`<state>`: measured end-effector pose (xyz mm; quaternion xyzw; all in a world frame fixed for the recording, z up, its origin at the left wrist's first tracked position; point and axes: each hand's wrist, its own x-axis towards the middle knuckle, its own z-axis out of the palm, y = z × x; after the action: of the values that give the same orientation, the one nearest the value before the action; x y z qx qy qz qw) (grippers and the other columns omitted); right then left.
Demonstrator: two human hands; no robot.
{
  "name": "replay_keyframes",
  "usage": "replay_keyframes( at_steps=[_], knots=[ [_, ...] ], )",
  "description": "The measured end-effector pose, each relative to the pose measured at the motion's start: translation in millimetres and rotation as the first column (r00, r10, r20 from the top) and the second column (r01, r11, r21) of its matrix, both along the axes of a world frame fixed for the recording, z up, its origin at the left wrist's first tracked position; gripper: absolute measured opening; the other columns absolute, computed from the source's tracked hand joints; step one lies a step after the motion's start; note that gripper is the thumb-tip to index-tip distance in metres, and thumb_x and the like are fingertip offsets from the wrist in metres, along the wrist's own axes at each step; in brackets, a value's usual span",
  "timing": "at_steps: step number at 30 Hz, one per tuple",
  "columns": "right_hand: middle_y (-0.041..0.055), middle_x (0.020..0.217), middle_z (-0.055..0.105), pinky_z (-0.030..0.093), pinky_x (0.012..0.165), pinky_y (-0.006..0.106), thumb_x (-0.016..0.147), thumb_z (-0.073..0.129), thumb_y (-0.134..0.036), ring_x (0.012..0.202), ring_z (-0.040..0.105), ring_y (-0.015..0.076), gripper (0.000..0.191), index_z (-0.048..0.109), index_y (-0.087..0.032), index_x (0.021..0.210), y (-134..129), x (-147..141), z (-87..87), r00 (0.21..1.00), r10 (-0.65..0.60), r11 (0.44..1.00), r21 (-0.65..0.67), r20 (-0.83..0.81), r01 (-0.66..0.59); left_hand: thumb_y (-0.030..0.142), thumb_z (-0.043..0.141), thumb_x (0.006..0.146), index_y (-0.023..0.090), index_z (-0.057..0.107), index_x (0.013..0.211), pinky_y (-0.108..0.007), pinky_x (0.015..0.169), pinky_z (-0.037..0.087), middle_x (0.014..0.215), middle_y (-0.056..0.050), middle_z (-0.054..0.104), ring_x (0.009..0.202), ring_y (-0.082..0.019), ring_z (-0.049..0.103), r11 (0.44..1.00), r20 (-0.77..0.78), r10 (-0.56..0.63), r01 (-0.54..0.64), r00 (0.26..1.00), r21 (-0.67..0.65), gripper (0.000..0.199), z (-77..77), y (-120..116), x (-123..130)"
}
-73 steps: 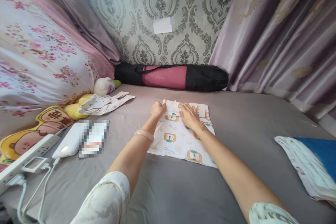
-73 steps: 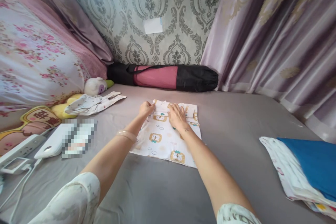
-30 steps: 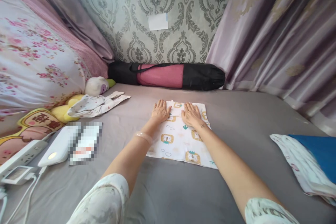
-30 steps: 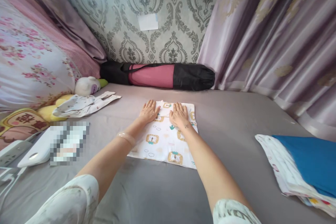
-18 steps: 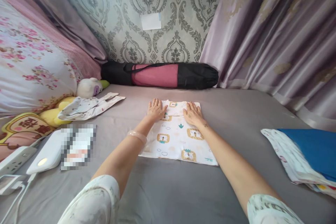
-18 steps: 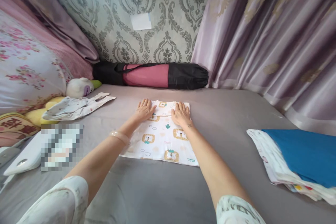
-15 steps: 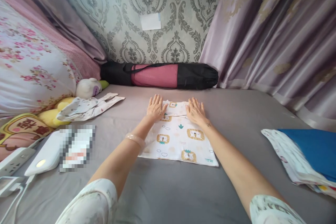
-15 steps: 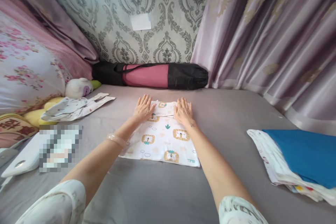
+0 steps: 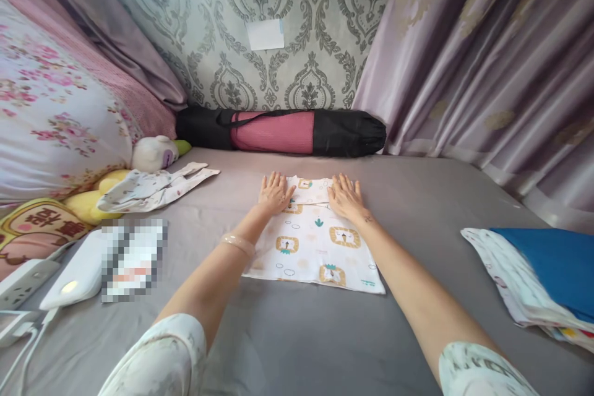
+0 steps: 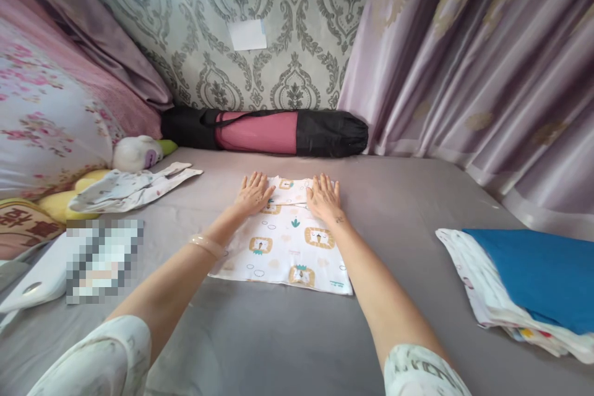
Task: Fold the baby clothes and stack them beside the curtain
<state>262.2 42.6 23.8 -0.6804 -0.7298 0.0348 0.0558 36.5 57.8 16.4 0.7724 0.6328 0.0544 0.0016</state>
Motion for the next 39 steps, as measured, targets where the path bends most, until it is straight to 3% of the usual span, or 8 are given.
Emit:
replay_keyframes(
  at_steps=[2, 7, 12, 19, 25, 30, 33, 39],
  knots=[
    [0.0128, 0.161, 0.018, 0.008, 0.119, 0.049, 0.100, 0.017, -0.040, 0.148, 0.013, 0.0257, 0.060, 0.026, -0.013, 0.153, -2.8, -6.9, 1.3, 0.999, 0.039, 0.999, 0.030, -0.012, -0.038, 0.048, 0.017, 0.100, 0.009, 0.032, 0.149, -0.047, 0.120, 0.012, 0.157, -0.015, 0.028, 0.148, -0.028, 0.017, 0.998, -0.006, -0.036, 0.036, 0.999, 0.048, 0.065, -2.4, -0.5, 3.4],
    [0.0109, 0.161, 0.019, 0.012, 0.118, 0.048, 0.100, 0.020, -0.038, 0.147, 0.016, 0.0257, 0.058, 0.028, -0.016, 0.153, -6.2, -16.4, -6.8, 0.998, 0.055, 0.998, 0.004, -0.024, -0.055, 0.047, 0.019, 0.100, 0.009, 0.034, 0.148, -0.045, 0.118, 0.017, 0.155, -0.017, 0.033, 0.145, -0.029, 0.025, 0.998, 0.004, -0.056, 0.056, 0.998, -0.009, 0.062, -11.2, 0.7, 6.0],
    [0.0115, 0.161, 0.020, 0.013, 0.118, 0.049, 0.100, 0.021, -0.038, 0.147, 0.017, 0.0261, 0.058, 0.029, -0.015, 0.152, -6.6, -15.2, -3.9, 0.998, 0.055, 0.998, -0.010, -0.025, -0.055, 0.048, 0.020, 0.100, 0.011, 0.035, 0.147, -0.047, 0.117, 0.020, 0.154, -0.017, 0.034, 0.145, -0.029, 0.026, 0.998, 0.005, -0.061, 0.061, 0.998, -0.013, 0.062, -8.1, 0.8, 4.5],
    [0.0123, 0.160, 0.022, 0.009, 0.118, 0.049, 0.100, 0.021, -0.035, 0.147, 0.017, 0.0256, 0.056, 0.033, -0.014, 0.151, -7.4, -28.9, -0.7, 0.994, 0.105, 0.992, 0.077, -0.004, -0.105, 0.046, 0.019, 0.101, 0.012, 0.034, 0.149, -0.047, 0.119, 0.014, 0.157, -0.013, 0.031, 0.147, -0.027, 0.021, 0.988, -0.020, -0.116, 0.118, 0.993, 0.105, 0.061, -6.3, -6.2, 23.3],
    [0.0096, 0.159, 0.026, 0.012, 0.118, 0.049, 0.100, 0.022, -0.034, 0.147, 0.018, 0.0245, 0.056, 0.033, -0.016, 0.151, -4.1, -32.8, -15.9, 0.995, 0.096, 0.994, 0.058, -0.008, -0.095, 0.044, 0.019, 0.101, 0.013, 0.031, 0.151, -0.047, 0.119, 0.018, 0.158, -0.012, 0.028, 0.146, -0.027, 0.023, 0.989, -0.012, -0.138, 0.139, 0.990, 0.051, 0.060, -16.2, -7.2, 29.5],
    [0.0101, 0.159, 0.026, 0.012, 0.118, 0.049, 0.100, 0.022, -0.034, 0.147, 0.018, 0.0247, 0.056, 0.034, -0.016, 0.151, -3.8, -33.9, -8.7, 0.996, 0.089, 0.996, 0.021, -0.006, -0.089, 0.043, 0.021, 0.101, 0.012, 0.031, 0.150, -0.048, 0.118, 0.018, 0.158, -0.013, 0.027, 0.146, -0.028, 0.022, 0.991, -0.001, -0.130, 0.130, 0.992, 0.012, 0.059, -9.0, -7.6, 32.0],
    [0.0116, 0.159, 0.026, 0.011, 0.118, 0.049, 0.100, 0.022, -0.032, 0.147, 0.018, 0.0254, 0.055, 0.035, -0.014, 0.150, -3.0, -39.8, -4.2, 0.994, 0.111, 0.993, 0.040, -0.013, -0.110, 0.039, 0.021, 0.101, 0.013, 0.036, 0.148, -0.047, 0.119, 0.016, 0.157, -0.011, 0.030, 0.147, -0.026, 0.021, 0.988, 0.021, -0.143, 0.142, 0.990, 0.058, 0.055, -5.9, -8.9, 39.0],
    [0.0095, 0.157, 0.030, 0.012, 0.118, 0.047, 0.100, 0.022, -0.031, 0.146, 0.020, 0.0248, 0.055, 0.033, -0.015, 0.151, -2.5, -47.5, -11.4, 0.986, 0.163, 0.985, 0.051, -0.021, -0.162, 0.028, 0.024, 0.099, 0.012, 0.036, 0.147, -0.045, 0.119, 0.018, 0.156, -0.011, 0.034, 0.146, -0.023, 0.025, 0.991, 0.044, -0.136, 0.136, 0.990, 0.012, 0.052, -10.5, -9.0, 46.7]
  ],
)
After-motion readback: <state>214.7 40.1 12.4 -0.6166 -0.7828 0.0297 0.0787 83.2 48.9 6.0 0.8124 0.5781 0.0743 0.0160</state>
